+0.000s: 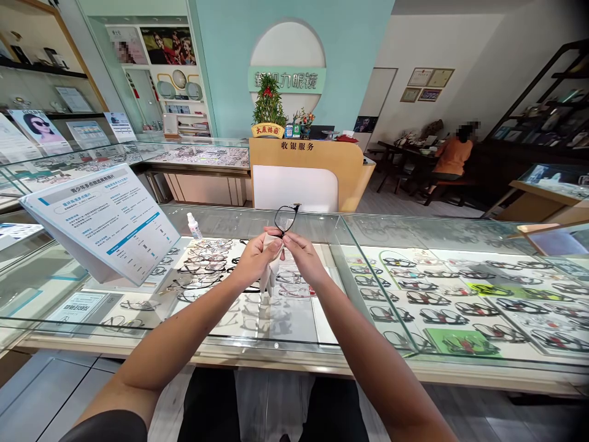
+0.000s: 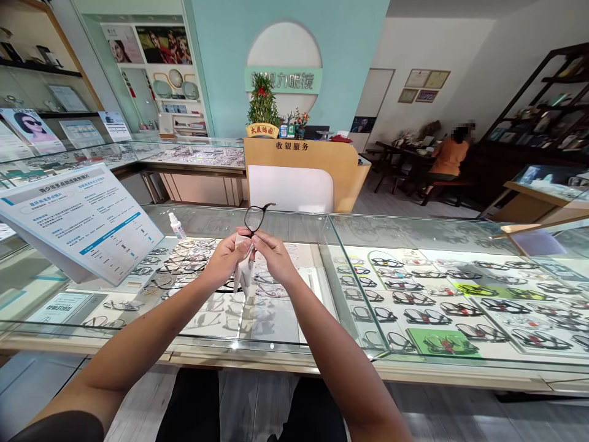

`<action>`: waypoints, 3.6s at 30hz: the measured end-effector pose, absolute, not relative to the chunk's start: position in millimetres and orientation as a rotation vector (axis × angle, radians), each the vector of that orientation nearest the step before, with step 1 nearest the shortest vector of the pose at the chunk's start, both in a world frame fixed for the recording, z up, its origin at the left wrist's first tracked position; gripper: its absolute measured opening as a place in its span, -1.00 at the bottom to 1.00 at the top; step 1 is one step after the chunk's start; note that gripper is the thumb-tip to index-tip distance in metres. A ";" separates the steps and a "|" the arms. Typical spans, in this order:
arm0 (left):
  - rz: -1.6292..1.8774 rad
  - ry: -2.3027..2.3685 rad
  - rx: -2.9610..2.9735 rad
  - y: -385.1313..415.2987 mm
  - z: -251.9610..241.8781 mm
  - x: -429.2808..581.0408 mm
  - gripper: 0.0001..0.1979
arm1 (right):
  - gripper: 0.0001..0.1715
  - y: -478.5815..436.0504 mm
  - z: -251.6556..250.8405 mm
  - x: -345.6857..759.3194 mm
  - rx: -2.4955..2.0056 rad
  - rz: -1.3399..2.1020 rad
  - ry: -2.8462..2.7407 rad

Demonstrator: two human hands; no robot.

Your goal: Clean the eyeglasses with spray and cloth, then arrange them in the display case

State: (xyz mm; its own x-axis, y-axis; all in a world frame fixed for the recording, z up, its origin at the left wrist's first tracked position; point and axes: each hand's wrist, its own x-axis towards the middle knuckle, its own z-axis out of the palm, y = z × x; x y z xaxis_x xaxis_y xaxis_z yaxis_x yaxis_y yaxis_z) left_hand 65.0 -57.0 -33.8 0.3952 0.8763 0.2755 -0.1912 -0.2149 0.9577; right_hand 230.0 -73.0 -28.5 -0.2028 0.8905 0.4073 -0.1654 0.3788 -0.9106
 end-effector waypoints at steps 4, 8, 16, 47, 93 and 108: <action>1.145 0.643 1.465 -55.0 -36.1 65.1 -0.30 | -0.44 -72.2 -28.2 229.8 -0.664 1.121 -1.463; 1.143 0.659 1.458 -55.2 -35.4 65.6 -0.29 | -0.42 -70.9 -28.2 229.6 -0.660 1.091 -1.495; 1.076 0.640 1.482 -54.8 -36.3 63.1 -0.26 | -0.42 -68.0 -31.9 230.8 -0.692 1.097 -1.402; 1.257 0.688 1.209 -20.8 -25.8 36.7 -0.28 | -0.42 -68.9 -27.7 239.9 -0.749 1.020 -1.656; 1.094 0.581 1.293 -37.9 -14.8 39.9 -0.48 | -0.26 -65.8 -36.7 233.8 -0.862 1.007 -1.703; 1.470 0.716 1.324 -49.9 -23.2 55.1 -0.42 | -0.21 -71.5 -36.8 224.5 -0.850 0.975 -1.788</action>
State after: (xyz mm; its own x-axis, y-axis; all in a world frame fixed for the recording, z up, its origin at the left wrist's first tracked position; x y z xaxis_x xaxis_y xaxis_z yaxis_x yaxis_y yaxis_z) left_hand 55.1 -49.9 -23.2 0.0892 0.9248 0.3697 -0.2785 -0.3333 0.9008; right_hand 224.5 -71.5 -36.8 -0.3572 0.8529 0.3807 0.1421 0.4525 -0.8804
